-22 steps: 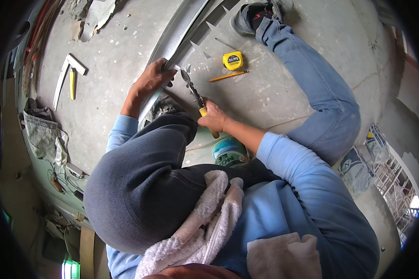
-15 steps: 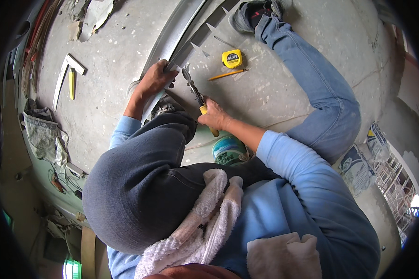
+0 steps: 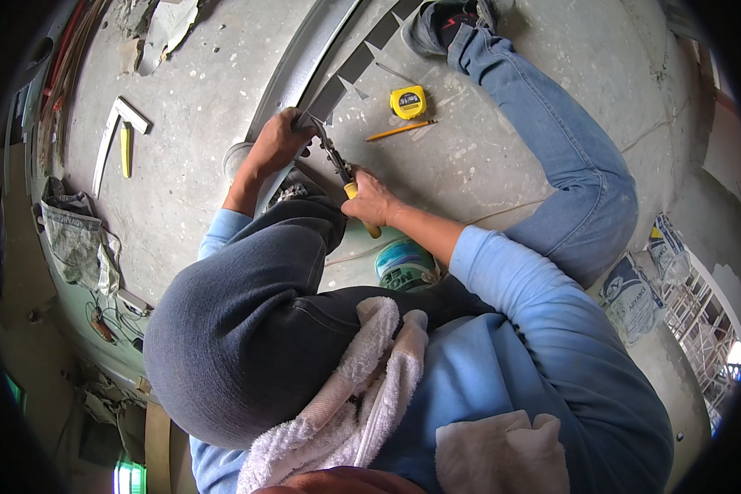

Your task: The person sits on the floor and uses tin snips to cut notches into a long metal strip. They measure and mark the strip with a tape measure and pencil, then cut along the marks to create evenly spaced notches.

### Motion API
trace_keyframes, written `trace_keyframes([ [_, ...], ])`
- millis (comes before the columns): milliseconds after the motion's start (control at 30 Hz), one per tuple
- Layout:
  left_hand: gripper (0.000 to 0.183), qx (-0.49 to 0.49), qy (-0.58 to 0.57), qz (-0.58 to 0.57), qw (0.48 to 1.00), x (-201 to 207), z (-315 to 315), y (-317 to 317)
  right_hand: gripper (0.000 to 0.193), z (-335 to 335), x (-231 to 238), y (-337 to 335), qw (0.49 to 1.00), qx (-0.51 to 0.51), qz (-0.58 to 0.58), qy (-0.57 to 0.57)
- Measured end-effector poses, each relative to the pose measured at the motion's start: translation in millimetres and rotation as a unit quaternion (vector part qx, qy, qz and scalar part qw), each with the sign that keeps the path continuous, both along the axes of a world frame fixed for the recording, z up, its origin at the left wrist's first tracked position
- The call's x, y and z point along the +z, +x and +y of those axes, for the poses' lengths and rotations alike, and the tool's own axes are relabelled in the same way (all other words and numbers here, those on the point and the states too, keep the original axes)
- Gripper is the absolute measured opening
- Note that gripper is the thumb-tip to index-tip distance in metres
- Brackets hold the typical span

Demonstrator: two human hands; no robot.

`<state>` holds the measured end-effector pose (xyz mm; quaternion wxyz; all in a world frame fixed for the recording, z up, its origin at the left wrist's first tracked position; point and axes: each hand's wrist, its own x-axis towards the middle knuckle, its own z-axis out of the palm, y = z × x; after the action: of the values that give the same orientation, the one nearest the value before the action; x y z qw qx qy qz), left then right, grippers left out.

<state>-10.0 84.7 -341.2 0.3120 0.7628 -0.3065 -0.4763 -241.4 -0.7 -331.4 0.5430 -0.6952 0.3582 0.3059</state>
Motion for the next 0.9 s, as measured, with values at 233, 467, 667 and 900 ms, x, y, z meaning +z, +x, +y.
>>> trace_keyframes([
  [233, 0.026, 0.0, 0.007, 0.01, 1.0, -3.2, 0.2, -1.1, 0.078, 2.9, -6.4, -1.9, 1.0, -0.003, -0.019, -0.009],
  [467, 0.035, 0.052, -0.007, 0.055, 0.997, -5.8, -0.2, -7.5, 0.078, -5.8, -7.7, 0.5, 1.0, 0.013, -0.001, 0.0],
  [667, 0.034, 0.048, -0.02, 0.066, 0.996, -7.0, -0.2, -8.0, 0.079, -11.2, -4.5, 2.7, 1.0, 0.008, -0.019, 0.024],
  [900, 0.035, 0.05, -0.037, 0.056, 0.996, -11.2, -0.1, -10.9, 0.079, -9.2, -4.1, 1.6, 0.999, 0.01, -0.029, 0.011],
])
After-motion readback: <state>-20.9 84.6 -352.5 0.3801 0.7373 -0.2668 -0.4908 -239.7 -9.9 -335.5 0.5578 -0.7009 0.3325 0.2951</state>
